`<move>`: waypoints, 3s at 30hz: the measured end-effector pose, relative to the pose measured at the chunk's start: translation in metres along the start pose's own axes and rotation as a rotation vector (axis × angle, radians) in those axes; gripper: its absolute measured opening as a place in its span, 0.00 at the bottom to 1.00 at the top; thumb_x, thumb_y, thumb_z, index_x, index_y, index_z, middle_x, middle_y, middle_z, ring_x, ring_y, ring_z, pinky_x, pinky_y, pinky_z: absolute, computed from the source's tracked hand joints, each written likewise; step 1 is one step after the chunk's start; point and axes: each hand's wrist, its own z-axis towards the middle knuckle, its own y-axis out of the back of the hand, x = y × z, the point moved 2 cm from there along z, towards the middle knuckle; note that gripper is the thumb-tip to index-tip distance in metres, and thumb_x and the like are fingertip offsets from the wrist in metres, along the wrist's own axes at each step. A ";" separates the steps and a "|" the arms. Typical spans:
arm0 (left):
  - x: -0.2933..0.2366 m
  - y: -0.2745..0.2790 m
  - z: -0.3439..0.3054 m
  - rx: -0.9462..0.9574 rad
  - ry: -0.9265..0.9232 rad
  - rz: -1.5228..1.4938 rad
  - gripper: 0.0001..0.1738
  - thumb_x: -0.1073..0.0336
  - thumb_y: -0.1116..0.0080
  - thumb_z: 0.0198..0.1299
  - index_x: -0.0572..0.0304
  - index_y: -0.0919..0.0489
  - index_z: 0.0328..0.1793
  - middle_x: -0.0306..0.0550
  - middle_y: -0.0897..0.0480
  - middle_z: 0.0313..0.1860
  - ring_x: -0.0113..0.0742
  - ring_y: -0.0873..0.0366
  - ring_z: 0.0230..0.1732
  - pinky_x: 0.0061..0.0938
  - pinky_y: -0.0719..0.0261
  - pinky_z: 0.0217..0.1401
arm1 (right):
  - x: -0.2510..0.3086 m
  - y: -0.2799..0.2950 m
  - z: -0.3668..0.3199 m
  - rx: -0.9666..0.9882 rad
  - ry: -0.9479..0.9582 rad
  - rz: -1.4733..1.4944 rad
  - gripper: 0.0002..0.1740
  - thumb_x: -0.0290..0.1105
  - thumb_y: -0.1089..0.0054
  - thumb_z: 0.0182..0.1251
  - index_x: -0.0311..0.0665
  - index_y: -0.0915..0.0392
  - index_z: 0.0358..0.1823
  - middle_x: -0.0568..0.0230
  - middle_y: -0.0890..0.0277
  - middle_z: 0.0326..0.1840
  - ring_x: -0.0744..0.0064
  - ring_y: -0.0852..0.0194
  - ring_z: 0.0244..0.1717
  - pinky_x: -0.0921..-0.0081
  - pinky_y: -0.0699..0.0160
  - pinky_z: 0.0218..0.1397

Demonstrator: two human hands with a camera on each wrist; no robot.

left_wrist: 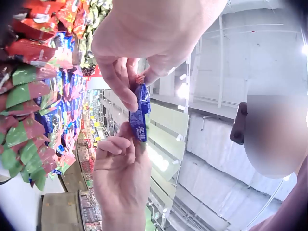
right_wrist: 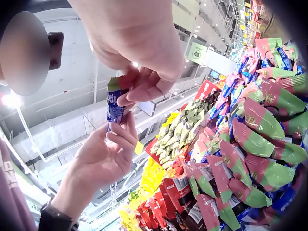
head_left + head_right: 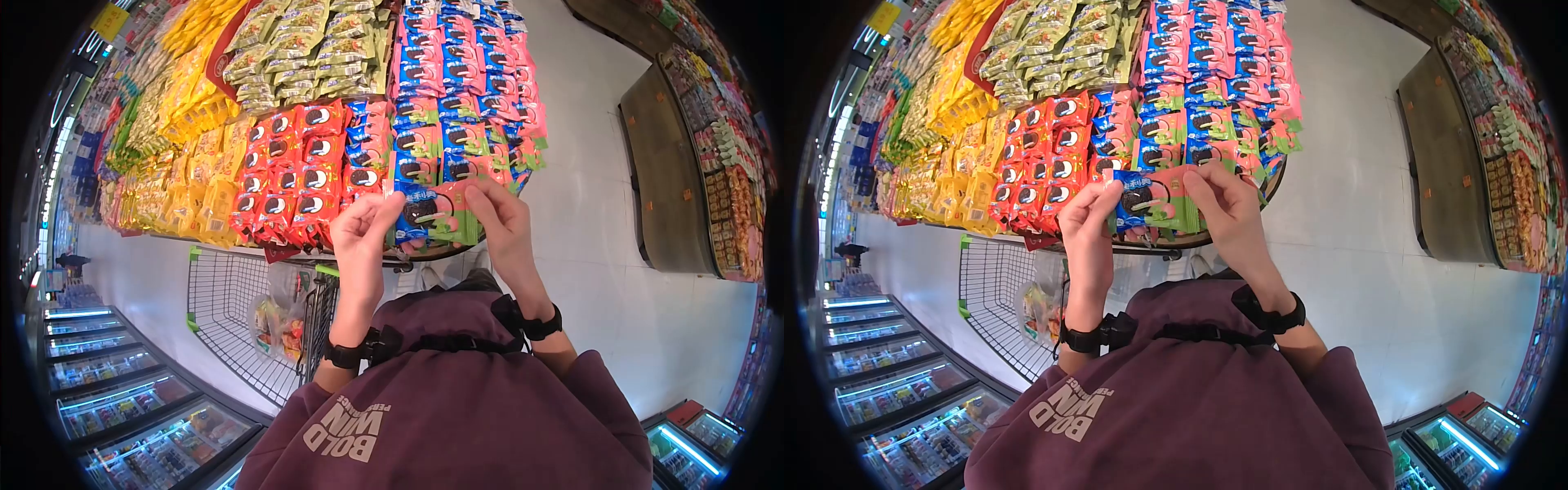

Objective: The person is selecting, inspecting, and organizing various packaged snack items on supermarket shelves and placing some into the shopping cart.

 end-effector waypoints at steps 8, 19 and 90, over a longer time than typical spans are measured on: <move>0.005 -0.003 0.003 -0.067 0.010 0.128 0.10 0.66 0.42 0.72 0.67 0.18 0.42 0.40 0.15 0.32 0.20 0.21 0.28 0.16 0.27 0.28 | 0.004 -0.006 -0.001 -0.039 0.034 -0.071 0.09 0.32 0.42 0.75 0.33 0.21 0.39 0.81 0.35 0.25 0.92 0.44 0.26 0.86 0.45 0.29; 0.015 0.004 0.003 -0.199 -0.244 0.252 0.08 0.68 0.40 0.70 0.64 0.15 0.38 0.24 0.28 0.26 0.11 0.44 0.26 0.16 0.53 0.27 | -0.011 -0.007 0.006 -0.100 0.030 -0.012 0.09 0.31 0.40 0.74 0.31 0.18 0.39 0.80 0.30 0.27 0.94 0.43 0.26 0.86 0.49 0.27; 0.013 0.009 0.003 0.211 0.067 0.315 0.09 0.77 0.30 0.58 0.67 0.19 0.42 0.34 0.18 0.31 0.15 0.25 0.32 0.16 0.24 0.34 | 0.003 -0.006 -0.004 -0.039 0.132 -0.197 0.18 0.25 0.28 0.61 0.32 0.22 0.51 0.64 0.18 0.31 0.81 0.20 0.29 0.81 0.22 0.36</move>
